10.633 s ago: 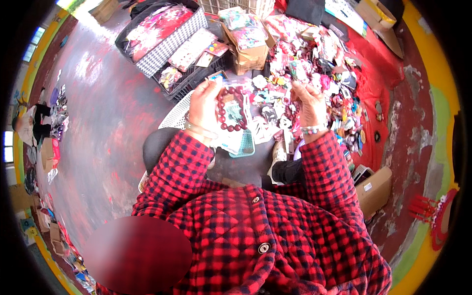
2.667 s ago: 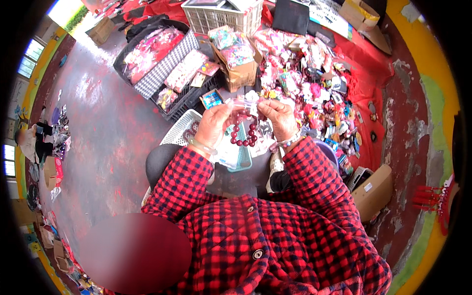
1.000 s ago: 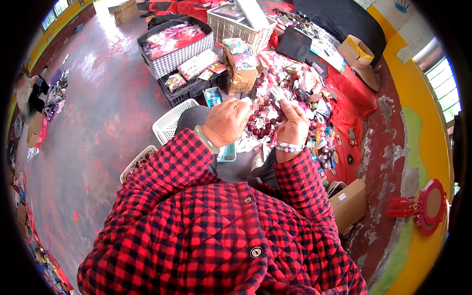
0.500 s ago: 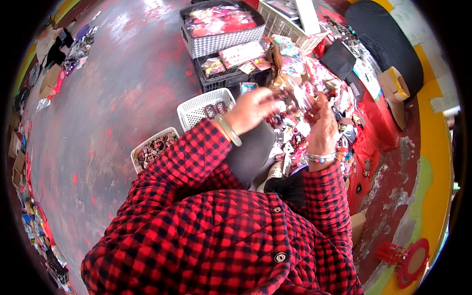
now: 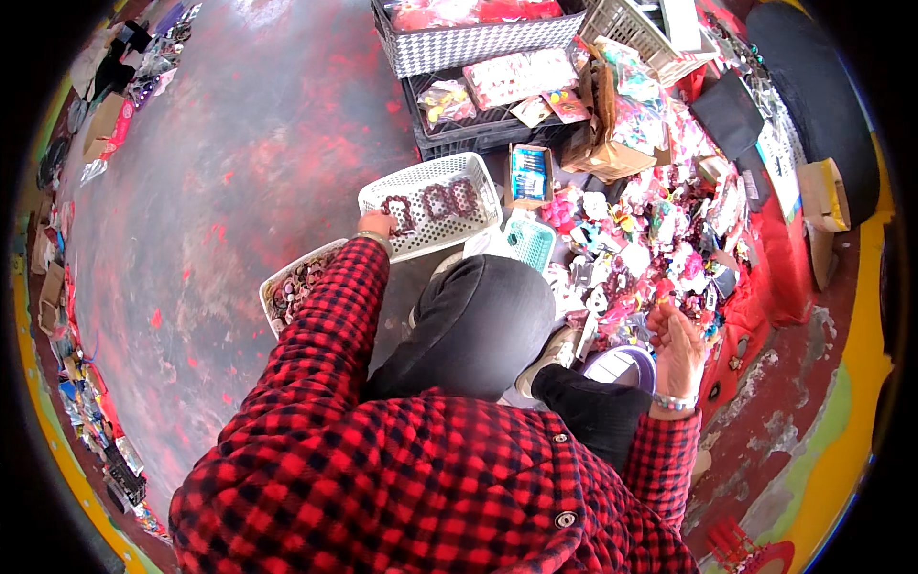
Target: The person takes beaded bracelets from a pile, inserts each one into a plastic bag, seals the bag by removing an adhesive strip, and places the packaged bracelet into a white basket.
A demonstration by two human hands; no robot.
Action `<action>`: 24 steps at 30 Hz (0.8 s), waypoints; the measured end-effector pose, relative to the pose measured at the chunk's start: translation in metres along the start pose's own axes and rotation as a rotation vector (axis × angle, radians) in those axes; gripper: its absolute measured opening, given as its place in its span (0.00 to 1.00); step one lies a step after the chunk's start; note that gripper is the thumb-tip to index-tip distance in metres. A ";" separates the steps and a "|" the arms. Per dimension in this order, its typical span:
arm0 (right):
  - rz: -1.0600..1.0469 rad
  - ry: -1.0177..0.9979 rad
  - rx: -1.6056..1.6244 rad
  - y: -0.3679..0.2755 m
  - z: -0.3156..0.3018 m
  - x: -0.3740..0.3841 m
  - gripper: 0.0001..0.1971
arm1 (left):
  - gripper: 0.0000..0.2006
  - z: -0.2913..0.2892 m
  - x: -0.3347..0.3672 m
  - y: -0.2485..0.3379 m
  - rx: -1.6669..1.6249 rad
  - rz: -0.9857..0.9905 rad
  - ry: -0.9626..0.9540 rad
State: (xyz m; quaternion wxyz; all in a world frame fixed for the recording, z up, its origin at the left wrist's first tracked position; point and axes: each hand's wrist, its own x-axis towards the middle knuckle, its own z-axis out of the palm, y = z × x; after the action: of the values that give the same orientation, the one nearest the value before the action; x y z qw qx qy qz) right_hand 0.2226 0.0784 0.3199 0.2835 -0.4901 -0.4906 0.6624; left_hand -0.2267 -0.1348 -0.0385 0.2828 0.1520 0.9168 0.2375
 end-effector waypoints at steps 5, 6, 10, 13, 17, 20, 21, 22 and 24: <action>0.092 -0.034 0.003 0.002 0.003 0.017 0.12 | 0.11 0.085 0.066 -0.084 -0.130 -0.162 -0.108; 0.089 -0.014 -0.008 0.004 0.003 0.014 0.12 | 0.11 0.085 0.061 -0.063 -0.125 -0.182 -0.126; 0.127 0.038 -0.030 0.008 -0.002 0.009 0.12 | 0.15 0.043 0.033 0.010 0.504 0.210 -0.294; 0.161 0.008 -0.017 0.013 -0.010 0.014 0.12 | 0.17 0.060 0.046 -0.014 0.461 0.071 -0.211; 0.163 0.010 -0.047 0.017 -0.012 0.019 0.12 | 0.19 0.086 0.046 -0.009 -0.073 -0.403 0.091; 0.167 -0.005 -0.056 0.014 -0.012 0.015 0.12 | 0.20 0.089 0.051 -0.027 0.002 -0.243 0.039; 0.171 -0.005 -0.062 0.014 -0.012 0.015 0.12 | 0.20 0.099 0.062 -0.043 0.066 -0.163 0.012; 0.177 -0.010 -0.069 0.014 -0.013 0.015 0.13 | 0.20 0.106 0.071 -0.059 0.131 -0.087 -0.005; 0.181 -0.012 -0.079 0.012 -0.013 0.014 0.13 | 0.17 0.109 0.081 -0.065 0.387 0.040 -0.065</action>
State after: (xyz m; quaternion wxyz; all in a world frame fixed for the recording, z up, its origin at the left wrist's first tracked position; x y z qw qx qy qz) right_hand 0.2307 0.0905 0.3027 0.2000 -0.5394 -0.4715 0.6684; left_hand -0.2364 -0.1180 -0.1879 0.2727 0.2293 0.9326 0.0575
